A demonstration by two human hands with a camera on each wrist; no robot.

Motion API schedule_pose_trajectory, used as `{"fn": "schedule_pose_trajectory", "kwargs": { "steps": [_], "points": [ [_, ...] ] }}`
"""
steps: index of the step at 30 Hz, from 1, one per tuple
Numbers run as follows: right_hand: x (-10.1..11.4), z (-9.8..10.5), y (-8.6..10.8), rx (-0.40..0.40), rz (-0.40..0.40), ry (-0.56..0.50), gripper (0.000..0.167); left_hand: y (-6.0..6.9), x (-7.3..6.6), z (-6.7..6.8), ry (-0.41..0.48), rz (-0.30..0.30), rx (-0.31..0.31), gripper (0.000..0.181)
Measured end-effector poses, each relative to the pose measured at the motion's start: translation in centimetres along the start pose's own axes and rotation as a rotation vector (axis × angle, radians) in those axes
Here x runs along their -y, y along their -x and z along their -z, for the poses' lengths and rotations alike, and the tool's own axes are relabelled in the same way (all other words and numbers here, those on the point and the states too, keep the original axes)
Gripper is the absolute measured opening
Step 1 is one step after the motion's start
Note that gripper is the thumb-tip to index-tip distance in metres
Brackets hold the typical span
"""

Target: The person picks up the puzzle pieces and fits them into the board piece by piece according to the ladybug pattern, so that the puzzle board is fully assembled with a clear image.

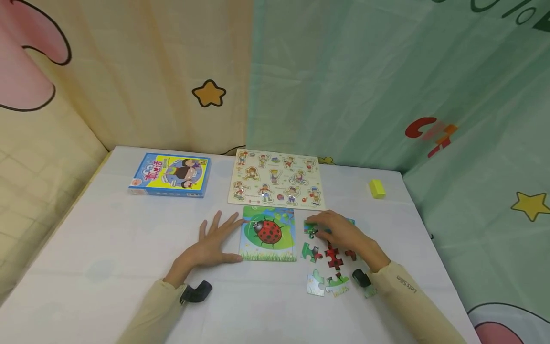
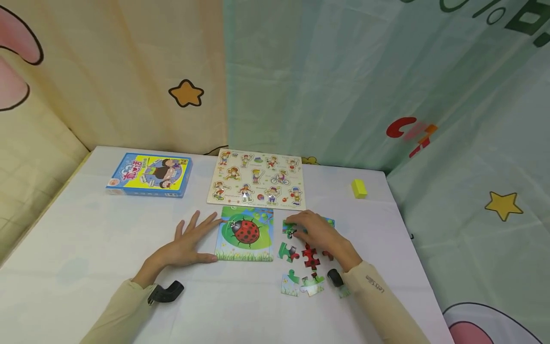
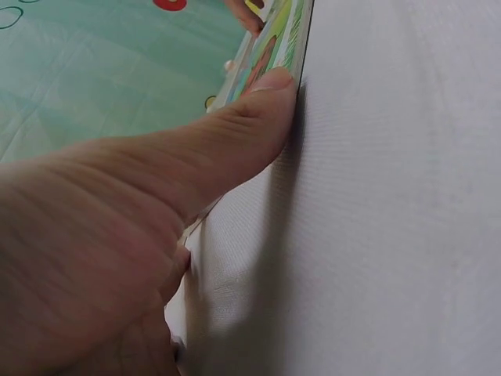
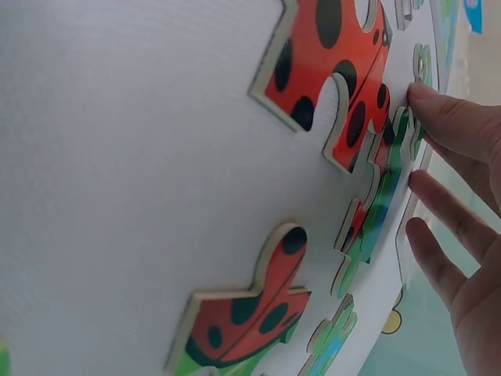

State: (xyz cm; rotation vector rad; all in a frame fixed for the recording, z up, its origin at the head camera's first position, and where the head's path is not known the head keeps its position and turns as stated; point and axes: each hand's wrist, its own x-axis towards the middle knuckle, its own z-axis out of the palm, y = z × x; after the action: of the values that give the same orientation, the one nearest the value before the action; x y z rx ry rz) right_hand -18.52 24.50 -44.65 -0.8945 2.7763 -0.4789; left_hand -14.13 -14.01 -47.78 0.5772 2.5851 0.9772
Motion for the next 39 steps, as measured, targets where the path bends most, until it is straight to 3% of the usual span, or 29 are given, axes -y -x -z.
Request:
{"fn": "schedule_pose_trajectory", "kwargs": {
  "steps": [12,28,39],
  "points": [
    [0.2,0.0,-0.3,-0.001,-0.012,-0.005,0.033,0.0,-0.3,0.1,-0.016,-0.006,-0.003,0.099],
    [0.2,0.4,-0.7,-0.027,0.057,0.052,0.032,0.0,-0.1,0.1,-0.013,-0.006,-0.003,0.099],
    [1.0,-0.1,-1.6,-0.062,0.074,-0.017,0.029,0.0,-0.2,0.1,-0.007,-0.009,-0.004,0.098]
  ]
}}
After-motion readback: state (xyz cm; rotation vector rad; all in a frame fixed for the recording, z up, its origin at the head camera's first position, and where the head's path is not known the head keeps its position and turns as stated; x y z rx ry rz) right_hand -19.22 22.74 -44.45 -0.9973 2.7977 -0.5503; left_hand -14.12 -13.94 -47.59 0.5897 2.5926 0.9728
